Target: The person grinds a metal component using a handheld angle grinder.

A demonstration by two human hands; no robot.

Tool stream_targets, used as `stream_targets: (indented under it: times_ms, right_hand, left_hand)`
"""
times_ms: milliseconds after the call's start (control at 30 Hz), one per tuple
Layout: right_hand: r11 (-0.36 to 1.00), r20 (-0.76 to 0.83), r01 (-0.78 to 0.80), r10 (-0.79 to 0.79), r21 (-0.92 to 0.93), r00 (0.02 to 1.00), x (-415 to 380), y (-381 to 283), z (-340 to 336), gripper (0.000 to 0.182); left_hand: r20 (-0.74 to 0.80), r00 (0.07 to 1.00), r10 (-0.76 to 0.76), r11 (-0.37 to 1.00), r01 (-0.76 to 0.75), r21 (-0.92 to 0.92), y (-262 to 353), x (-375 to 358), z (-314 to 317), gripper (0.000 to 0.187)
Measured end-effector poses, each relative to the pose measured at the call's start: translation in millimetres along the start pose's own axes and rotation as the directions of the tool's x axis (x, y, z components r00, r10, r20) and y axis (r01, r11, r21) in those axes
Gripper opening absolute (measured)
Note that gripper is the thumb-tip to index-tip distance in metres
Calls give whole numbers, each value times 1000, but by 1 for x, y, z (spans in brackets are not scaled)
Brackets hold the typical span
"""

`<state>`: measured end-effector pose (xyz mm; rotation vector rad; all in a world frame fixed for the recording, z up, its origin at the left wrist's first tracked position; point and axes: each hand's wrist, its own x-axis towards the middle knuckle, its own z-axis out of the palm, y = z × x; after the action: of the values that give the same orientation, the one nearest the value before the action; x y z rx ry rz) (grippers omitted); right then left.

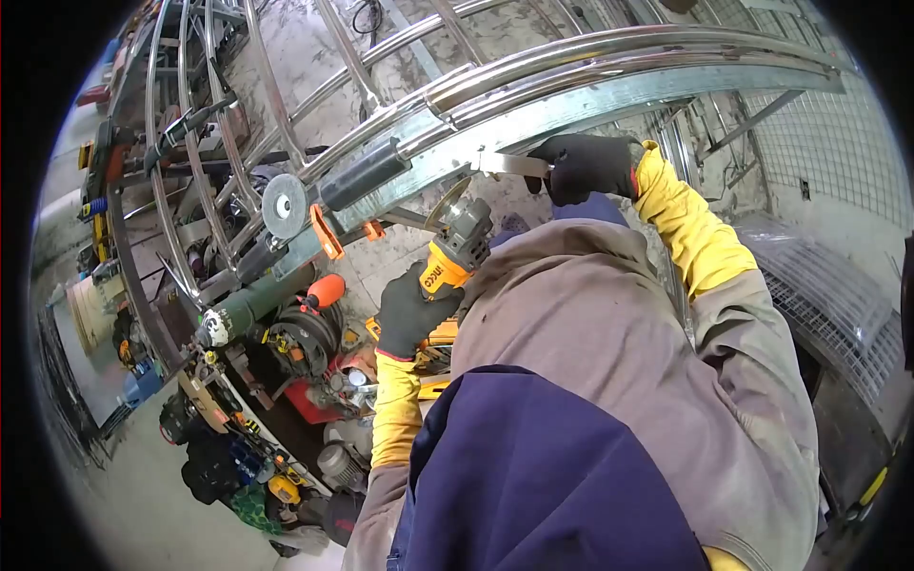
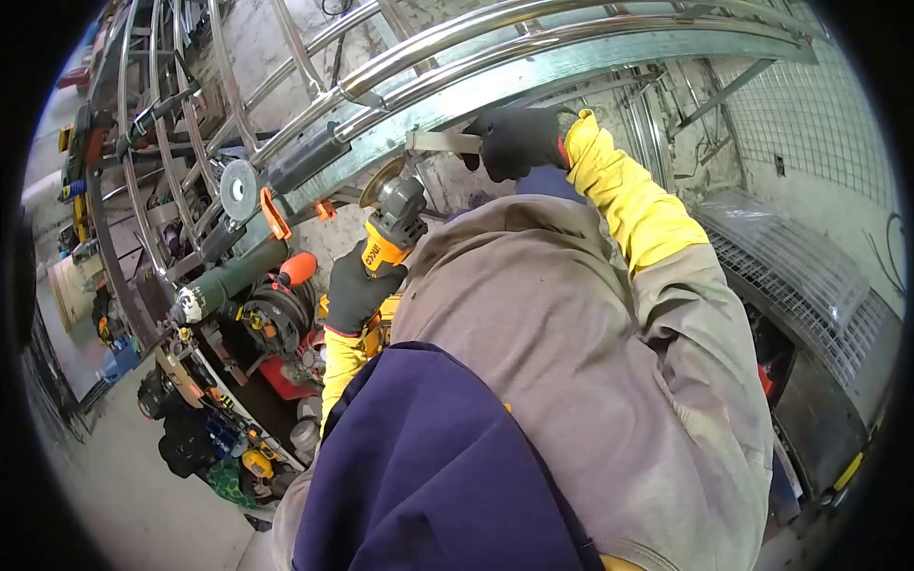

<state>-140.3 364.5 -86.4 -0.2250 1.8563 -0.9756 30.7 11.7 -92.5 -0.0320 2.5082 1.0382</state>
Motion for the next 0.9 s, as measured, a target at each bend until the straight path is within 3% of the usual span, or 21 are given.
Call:
stream_targets:
  times_ms: [200, 400, 500, 900]
  right_hand:
    - [1000, 52, -22, 21, 15, 998, 3, -1, -4, 30]
    - [999, 59, 1, 2, -44, 998, -1, -7, -5, 31]
    - [1000, 50, -5, 4, 29, 999, 3, 2, -3, 31]
    - [993, 29, 29, -26, -117, 999, -7, -10, -6, 32]
  left_hand:
    - [4, 1000, -20, 996, 19, 90, 7, 4, 0, 49]
    - [-2, 1000, -29, 997, 29, 70, 9, 5, 1, 50]
    - [-9, 1000, -20, 999, 21, 29, 10, 6, 3, 50]
    - [23, 1000, -4, 1000, 3, 10, 3, 8, 2, 48]
